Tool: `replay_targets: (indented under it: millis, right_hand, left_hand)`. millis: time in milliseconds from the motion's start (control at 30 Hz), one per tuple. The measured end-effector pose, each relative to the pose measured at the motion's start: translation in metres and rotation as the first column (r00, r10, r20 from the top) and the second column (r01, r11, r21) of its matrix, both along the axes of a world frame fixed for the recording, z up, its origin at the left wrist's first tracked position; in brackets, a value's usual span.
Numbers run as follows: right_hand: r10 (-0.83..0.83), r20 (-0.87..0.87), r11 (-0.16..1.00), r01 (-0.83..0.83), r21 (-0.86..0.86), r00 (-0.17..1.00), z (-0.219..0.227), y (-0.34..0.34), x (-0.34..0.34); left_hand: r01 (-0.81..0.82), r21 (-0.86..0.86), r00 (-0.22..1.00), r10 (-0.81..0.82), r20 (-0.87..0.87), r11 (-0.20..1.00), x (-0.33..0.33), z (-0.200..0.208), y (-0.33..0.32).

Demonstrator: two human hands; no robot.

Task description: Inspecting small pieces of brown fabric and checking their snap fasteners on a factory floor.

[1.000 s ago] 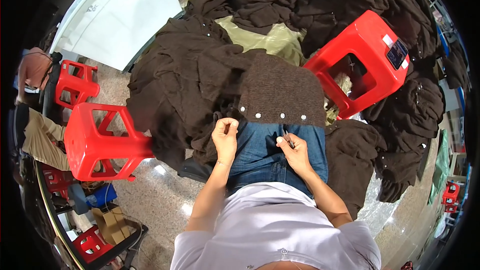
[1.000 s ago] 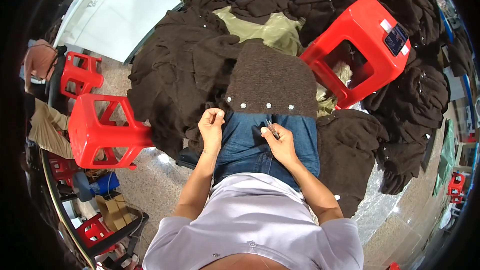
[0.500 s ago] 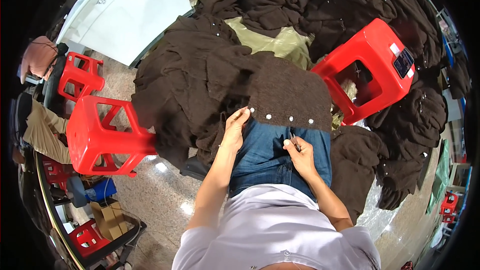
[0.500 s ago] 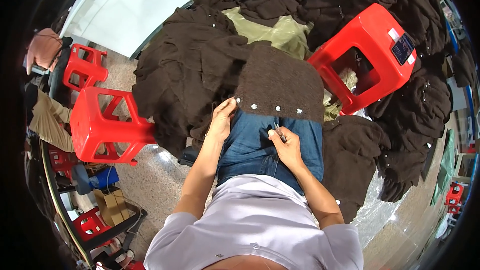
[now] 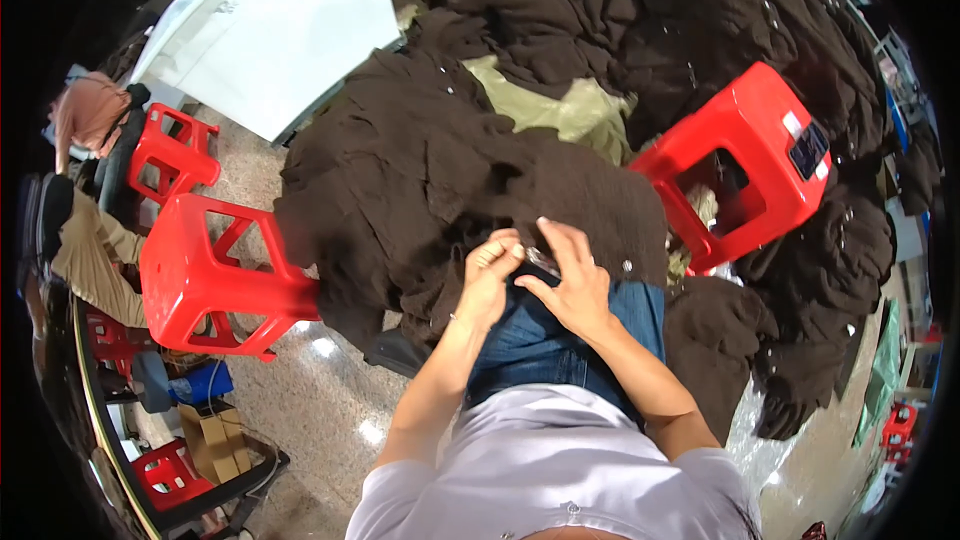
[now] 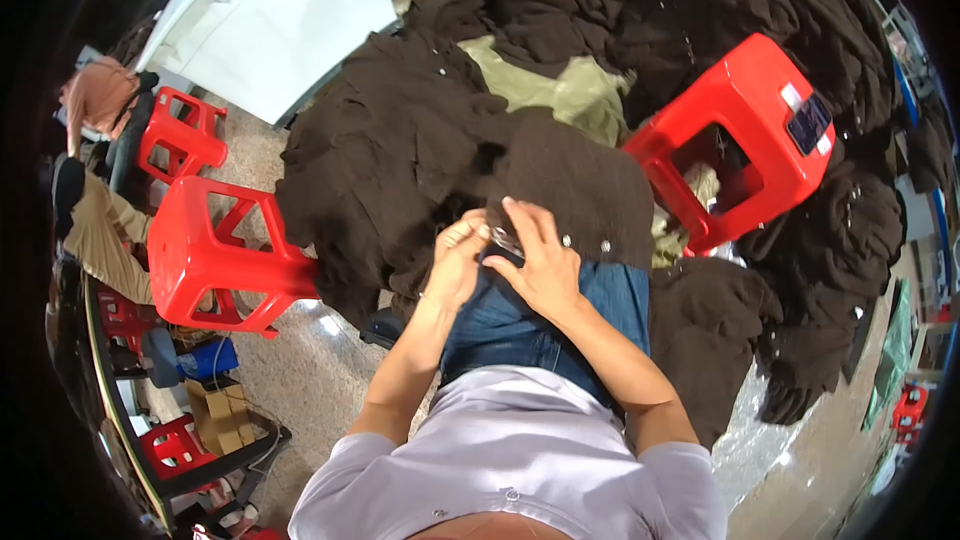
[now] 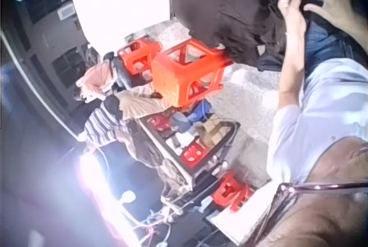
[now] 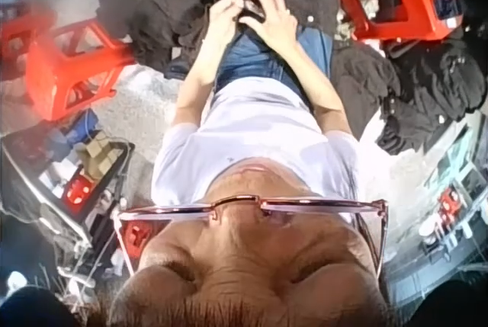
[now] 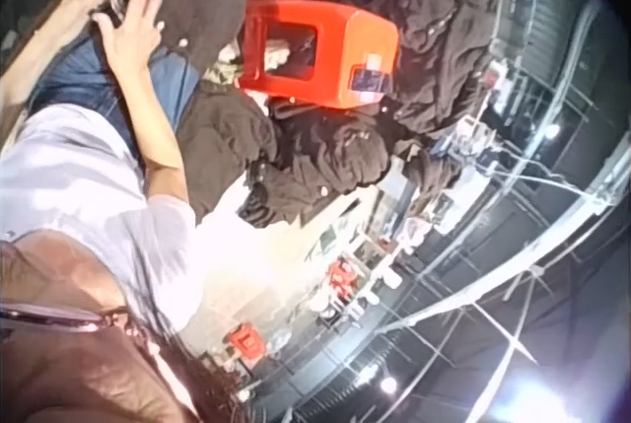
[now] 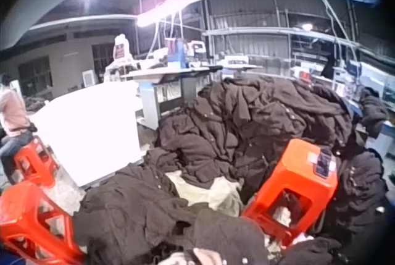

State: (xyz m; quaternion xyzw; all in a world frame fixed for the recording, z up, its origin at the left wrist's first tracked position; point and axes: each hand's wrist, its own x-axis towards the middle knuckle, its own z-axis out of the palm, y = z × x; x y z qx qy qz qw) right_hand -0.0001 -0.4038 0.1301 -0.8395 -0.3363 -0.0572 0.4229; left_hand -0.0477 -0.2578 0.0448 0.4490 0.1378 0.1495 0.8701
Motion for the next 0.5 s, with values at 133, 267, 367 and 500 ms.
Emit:
replay_targets:
  millis: [133, 267, 367, 500]
  right_hand:
    - [-0.019, -0.108, 0.985, 0.037, 0.17, 0.994, -0.01, 0.01, 0.027]
    - [0.245, 0.003, 0.967, -0.245, 0.065, 0.97, 0.059, -0.022, 0.028]
    - [0.218, 0.27, 0.97, -0.238, 0.045, 0.938, 0.11, -0.042, 0.031]
    - [-0.102, 0.411, 0.928, -0.063, 0.368, 0.906, 0.157, -0.094, 0.057]
  left_hand:
    - [-0.15, 0.243, 0.988, 0.14, 0.059, 0.958, 0.011, 0.018, -0.009]
    - [-0.355, 0.803, 0.925, 0.055, 0.375, 0.479, 0.042, 0.046, -0.017]
    - [-0.357, 0.845, 0.932, 0.096, 0.348, 0.398, 0.07, 0.042, -0.023]
    - [-0.327, 0.825, 0.944, 0.2, 0.263, 0.462, 0.105, 0.035, -0.007]
